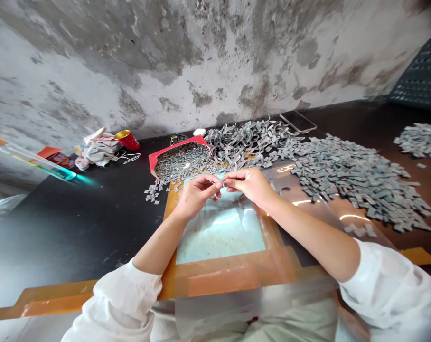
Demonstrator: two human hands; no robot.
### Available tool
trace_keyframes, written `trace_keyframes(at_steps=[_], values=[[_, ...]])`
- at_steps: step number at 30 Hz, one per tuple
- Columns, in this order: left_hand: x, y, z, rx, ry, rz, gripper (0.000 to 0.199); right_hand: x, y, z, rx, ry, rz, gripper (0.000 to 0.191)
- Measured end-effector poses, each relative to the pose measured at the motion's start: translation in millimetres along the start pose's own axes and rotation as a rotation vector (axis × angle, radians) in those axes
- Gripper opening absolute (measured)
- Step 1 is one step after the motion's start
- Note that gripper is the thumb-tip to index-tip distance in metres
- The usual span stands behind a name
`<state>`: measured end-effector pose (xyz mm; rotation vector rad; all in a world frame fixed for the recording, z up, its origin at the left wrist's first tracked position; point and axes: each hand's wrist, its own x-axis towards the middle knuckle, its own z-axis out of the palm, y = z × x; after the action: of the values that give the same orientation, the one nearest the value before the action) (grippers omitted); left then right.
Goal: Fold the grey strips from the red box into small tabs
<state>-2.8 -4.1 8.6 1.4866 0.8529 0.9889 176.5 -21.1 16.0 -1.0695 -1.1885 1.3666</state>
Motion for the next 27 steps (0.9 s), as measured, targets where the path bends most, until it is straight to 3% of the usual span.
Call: trace_keyframes(at_steps=[12, 21, 27], values=[[0.4, 0.6, -2.3, 0.048, 0.003, 0.025, 0.023, 1.5, 2.2, -1.5, 0.037, -0.041, -0.012, 0.028], [-0.5, -2.3, 3.6, 0.1, 0.099, -0.001, 0.026, 0.9, 6.3, 1.9, -0.047, 0.032, -0.071, 0.023], [0.4, -5.4, 4.9, 0.047, 0.067, -0.066, 0.029, 2.1, 11.9, 0.4, -0.11, 0.039, -0.088, 0.02]])
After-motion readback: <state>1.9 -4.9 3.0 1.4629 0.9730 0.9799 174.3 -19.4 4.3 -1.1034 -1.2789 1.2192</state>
